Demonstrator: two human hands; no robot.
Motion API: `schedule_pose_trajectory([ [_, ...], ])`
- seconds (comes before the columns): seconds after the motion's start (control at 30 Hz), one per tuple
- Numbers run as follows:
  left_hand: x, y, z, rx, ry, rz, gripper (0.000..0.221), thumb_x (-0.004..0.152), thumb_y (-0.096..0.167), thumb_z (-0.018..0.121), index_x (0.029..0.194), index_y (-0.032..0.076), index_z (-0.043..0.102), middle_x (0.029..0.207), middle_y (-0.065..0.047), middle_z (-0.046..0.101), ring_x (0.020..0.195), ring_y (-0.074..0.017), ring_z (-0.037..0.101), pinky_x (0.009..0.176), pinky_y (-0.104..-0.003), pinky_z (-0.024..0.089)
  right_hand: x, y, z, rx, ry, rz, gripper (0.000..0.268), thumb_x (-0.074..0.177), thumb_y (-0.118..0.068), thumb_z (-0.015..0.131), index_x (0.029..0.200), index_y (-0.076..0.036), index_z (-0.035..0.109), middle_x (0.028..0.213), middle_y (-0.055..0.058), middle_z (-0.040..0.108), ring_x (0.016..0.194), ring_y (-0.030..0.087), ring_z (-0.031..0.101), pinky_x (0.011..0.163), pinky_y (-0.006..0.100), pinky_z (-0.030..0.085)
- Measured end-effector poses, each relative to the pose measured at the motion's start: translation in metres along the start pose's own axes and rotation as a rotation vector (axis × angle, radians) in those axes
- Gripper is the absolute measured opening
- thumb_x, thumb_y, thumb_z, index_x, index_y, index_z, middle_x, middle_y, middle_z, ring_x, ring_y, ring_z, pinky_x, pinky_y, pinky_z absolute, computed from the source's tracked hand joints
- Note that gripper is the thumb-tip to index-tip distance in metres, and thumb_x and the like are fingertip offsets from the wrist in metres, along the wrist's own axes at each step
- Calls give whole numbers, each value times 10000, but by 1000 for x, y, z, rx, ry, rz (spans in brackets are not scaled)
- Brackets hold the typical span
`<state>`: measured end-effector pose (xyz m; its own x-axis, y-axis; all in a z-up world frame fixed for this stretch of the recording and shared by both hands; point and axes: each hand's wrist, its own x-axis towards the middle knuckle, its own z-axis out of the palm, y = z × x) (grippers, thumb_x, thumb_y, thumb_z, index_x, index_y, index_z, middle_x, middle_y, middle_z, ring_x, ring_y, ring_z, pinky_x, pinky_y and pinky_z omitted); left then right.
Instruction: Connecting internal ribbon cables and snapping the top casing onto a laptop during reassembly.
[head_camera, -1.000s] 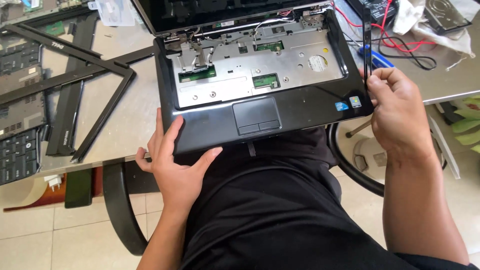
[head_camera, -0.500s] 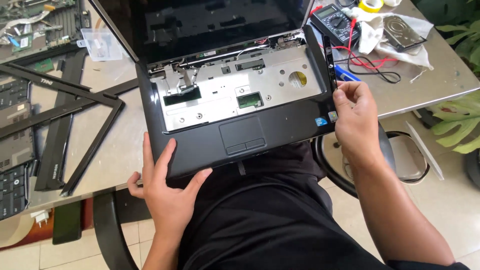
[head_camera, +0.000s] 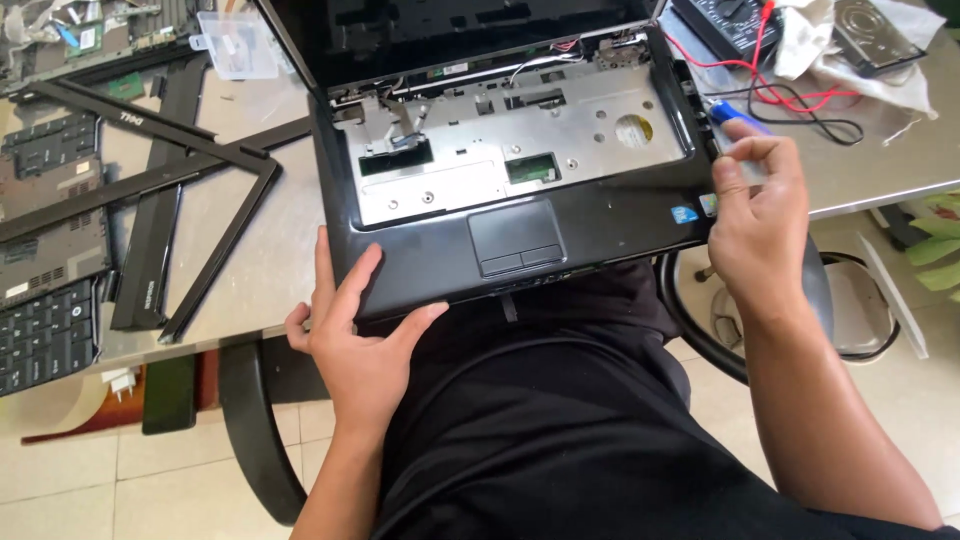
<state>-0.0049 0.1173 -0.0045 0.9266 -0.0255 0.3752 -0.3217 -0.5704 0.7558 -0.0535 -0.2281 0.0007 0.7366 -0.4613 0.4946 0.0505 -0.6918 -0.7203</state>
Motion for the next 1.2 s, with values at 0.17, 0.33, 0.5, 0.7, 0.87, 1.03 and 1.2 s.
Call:
schedule_pose_trajectory([
  [0.17, 0, -5, 3, 15, 9, 2, 669, 658, 419, 935, 1253, 196, 725, 1648, -103, 398, 1407, -83, 499, 1122, -409, 128, -28, 3, 2, 96, 176, -283, 100, 1165, 108, 511, 1175, 26, 454, 1203, 258, 598, 1099, 364, 651, 868, 402, 470],
  [0.33, 0, -3, 1, 13, 14, -27, 670, 656, 458, 920, 1247, 207, 728, 1646, -111, 396, 1395, -69, 509, 1124, -386, 109, -53, -1, 2, 306, 48, -382, 213, 1062, 217, 669, 1026, 58, 531, 1095, 312, 612, 1025, 359, 655, 908, 392, 592],
  [0.5, 0, -5, 2, -54, 61, 15, 609, 695, 420, 920, 1203, 198, 669, 1634, -143, 423, 1407, -154, 562, 1094, -384, 139, -57, -32, -1, 241, -274, -434, 97, 985, 115, 691, 1039, 63, 630, 984, 208, 720, 908, 313, 722, 835, 349, 562],
  [0.7, -3, -4, 5, -87, 104, -15, 589, 686, 424, 920, 1122, 206, 589, 1624, -137, 442, 1365, -148, 590, 1101, -402, 161, -66, -29, 11, 59, -229, -527, 107, 992, 152, 715, 970, 47, 721, 977, 168, 744, 893, 295, 738, 883, 358, 590],
  [0.87, -3, -10, 10, -56, 158, 49, 597, 685, 447, 920, 1120, 198, 596, 1602, -143, 473, 1398, -179, 576, 1087, -399, 186, -71, -27, 17, 35, -190, -461, 138, 995, 158, 753, 1015, 23, 732, 1001, 161, 751, 937, 272, 740, 897, 336, 580],
  [1.03, -4, -9, 10, -49, 168, 62, 606, 681, 453, 919, 1126, 197, 597, 1600, -157, 473, 1407, -184, 567, 1080, -380, 190, -69, -34, 18, 37, -232, -462, 88, 1005, 121, 726, 1006, 35, 741, 979, 169, 741, 899, 281, 723, 878, 346, 558],
  [1.2, -4, -9, 11, -55, 163, 56, 599, 684, 437, 925, 1128, 201, 599, 1604, -145, 470, 1415, -190, 562, 1091, -397, 182, -64, -43, 17, -20, -207, -580, 68, 1005, 110, 744, 1001, 43, 752, 985, 179, 734, 803, 295, 647, 789, 363, 516],
])
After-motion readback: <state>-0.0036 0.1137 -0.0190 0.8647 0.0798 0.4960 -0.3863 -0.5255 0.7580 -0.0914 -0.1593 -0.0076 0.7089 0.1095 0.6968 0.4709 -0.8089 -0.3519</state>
